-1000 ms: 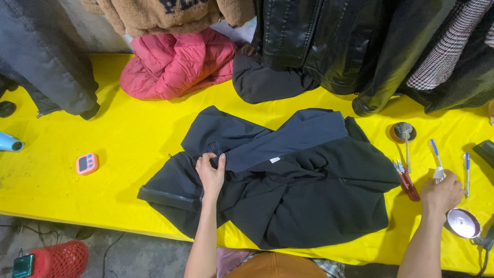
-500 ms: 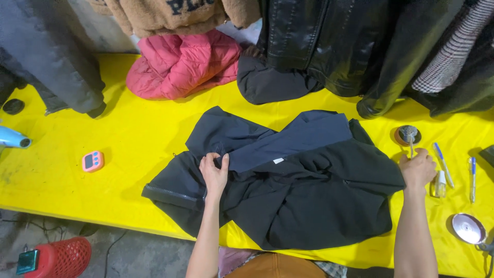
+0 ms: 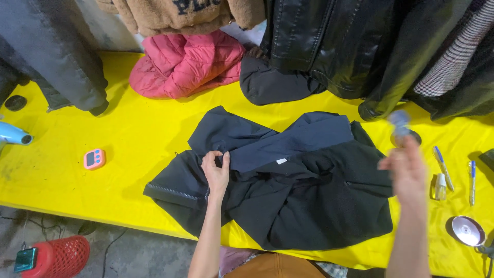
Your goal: Using a small brush or lint roller to remove debris from a black jacket on a workstation table.
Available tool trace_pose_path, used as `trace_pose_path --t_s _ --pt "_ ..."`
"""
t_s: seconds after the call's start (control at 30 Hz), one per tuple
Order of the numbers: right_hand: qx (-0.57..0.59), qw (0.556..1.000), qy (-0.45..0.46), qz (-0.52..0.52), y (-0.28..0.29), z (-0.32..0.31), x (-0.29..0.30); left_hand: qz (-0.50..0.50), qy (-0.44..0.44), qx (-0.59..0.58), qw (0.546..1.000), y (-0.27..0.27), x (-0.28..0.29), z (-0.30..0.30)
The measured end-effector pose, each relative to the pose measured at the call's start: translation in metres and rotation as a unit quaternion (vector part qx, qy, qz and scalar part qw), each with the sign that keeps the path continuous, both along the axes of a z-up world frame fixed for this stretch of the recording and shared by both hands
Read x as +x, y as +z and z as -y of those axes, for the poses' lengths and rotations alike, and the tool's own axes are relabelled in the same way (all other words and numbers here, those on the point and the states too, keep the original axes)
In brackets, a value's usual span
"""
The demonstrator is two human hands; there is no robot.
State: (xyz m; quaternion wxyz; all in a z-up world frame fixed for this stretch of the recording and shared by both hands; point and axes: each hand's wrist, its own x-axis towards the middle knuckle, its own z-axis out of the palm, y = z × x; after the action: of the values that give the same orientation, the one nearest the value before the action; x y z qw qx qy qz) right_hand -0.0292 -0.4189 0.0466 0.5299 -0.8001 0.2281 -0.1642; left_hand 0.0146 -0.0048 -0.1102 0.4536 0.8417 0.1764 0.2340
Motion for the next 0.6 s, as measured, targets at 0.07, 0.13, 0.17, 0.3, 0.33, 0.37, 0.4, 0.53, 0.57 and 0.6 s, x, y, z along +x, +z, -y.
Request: trace_pose_path --t_s 0.07,0.13,0.17,0.3,0.33,0.37,0.4,0.53,0.57,0.6 --pt "0.046 0.972 0.219 0.077 -0.036 -0.009 0.004 0.112 0.014 0.029 0.993 0.016 -0.002 0.005" --pt "0.128 0.941 0.284 0.135 -0.054 -0.035 0.005 0.156 0.007 0.062 0.986 0.043 -0.008 0.009" --pt "0.208 0.894 0.348 0.189 -0.063 -0.049 0.007 0.199 0.002 0.095 0.975 0.056 -0.012 0.010" --pt "0.291 0.879 0.344 0.154 -0.071 -0.091 0.010 0.244 -0.035 0.072 0.967 0.096 -0.023 0.015" --pt "0.300 0.878 0.347 0.135 -0.070 -0.099 0.010 0.244 -0.055 0.067 0.966 0.099 -0.025 0.015" --pt "0.308 0.878 0.348 0.115 -0.069 -0.106 0.009 0.244 -0.077 0.061 0.965 0.102 -0.028 0.017" --pt "0.310 0.878 0.348 0.114 -0.064 -0.114 0.005 0.242 -0.076 0.062 0.965 0.101 -0.031 0.015" --pt "0.252 0.890 0.358 0.127 -0.057 -0.130 0.002 0.212 -0.085 0.009 0.973 0.087 -0.030 0.013" --pt "0.230 0.894 0.362 0.129 -0.058 -0.131 0.003 0.202 -0.090 -0.024 0.975 0.082 -0.028 0.013" --pt "0.229 0.895 0.360 0.130 -0.062 -0.128 0.005 0.203 -0.093 -0.025 0.975 0.082 -0.027 0.012"
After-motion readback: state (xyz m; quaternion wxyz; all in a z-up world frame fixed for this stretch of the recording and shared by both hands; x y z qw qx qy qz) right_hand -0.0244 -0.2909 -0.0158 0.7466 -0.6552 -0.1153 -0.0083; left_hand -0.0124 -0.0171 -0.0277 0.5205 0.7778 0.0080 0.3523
